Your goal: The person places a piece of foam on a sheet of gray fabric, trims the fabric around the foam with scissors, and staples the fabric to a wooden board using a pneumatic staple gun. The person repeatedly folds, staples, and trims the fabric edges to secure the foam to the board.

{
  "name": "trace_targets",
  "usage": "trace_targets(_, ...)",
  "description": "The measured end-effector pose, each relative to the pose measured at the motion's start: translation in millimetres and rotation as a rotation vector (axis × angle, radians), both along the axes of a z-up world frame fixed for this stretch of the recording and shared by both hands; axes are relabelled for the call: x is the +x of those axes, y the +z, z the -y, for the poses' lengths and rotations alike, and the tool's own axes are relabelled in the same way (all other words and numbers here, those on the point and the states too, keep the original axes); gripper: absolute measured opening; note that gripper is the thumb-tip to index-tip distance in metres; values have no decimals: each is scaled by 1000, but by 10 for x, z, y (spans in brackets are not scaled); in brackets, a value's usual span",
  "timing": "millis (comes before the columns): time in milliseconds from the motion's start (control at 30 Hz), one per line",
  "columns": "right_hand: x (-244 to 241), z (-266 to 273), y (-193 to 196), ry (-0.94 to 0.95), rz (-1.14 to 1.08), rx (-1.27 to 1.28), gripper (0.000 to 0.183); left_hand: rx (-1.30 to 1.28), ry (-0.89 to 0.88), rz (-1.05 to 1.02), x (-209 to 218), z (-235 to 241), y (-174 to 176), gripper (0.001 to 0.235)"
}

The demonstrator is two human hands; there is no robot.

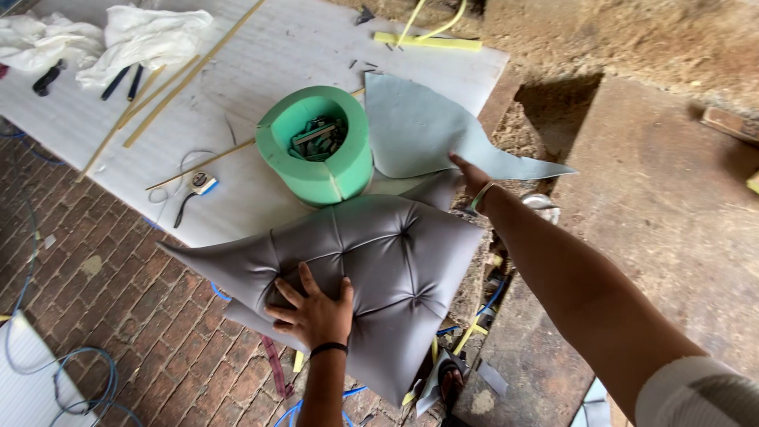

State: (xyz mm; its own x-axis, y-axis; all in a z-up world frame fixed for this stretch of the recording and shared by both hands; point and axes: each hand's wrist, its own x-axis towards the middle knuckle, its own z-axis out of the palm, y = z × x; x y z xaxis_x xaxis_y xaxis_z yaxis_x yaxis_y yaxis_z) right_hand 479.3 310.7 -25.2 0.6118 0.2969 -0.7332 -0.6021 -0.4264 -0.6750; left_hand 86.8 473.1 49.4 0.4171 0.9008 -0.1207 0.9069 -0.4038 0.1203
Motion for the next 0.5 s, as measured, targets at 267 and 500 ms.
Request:
trace_targets(267,372,-222,447,-626,162,607,106,-16,8,-51,32,-9,-8,101)
trace_targets(500,-231,728,1747,-440,481,1018,109,0,14,-10,-16,2,-93,102)
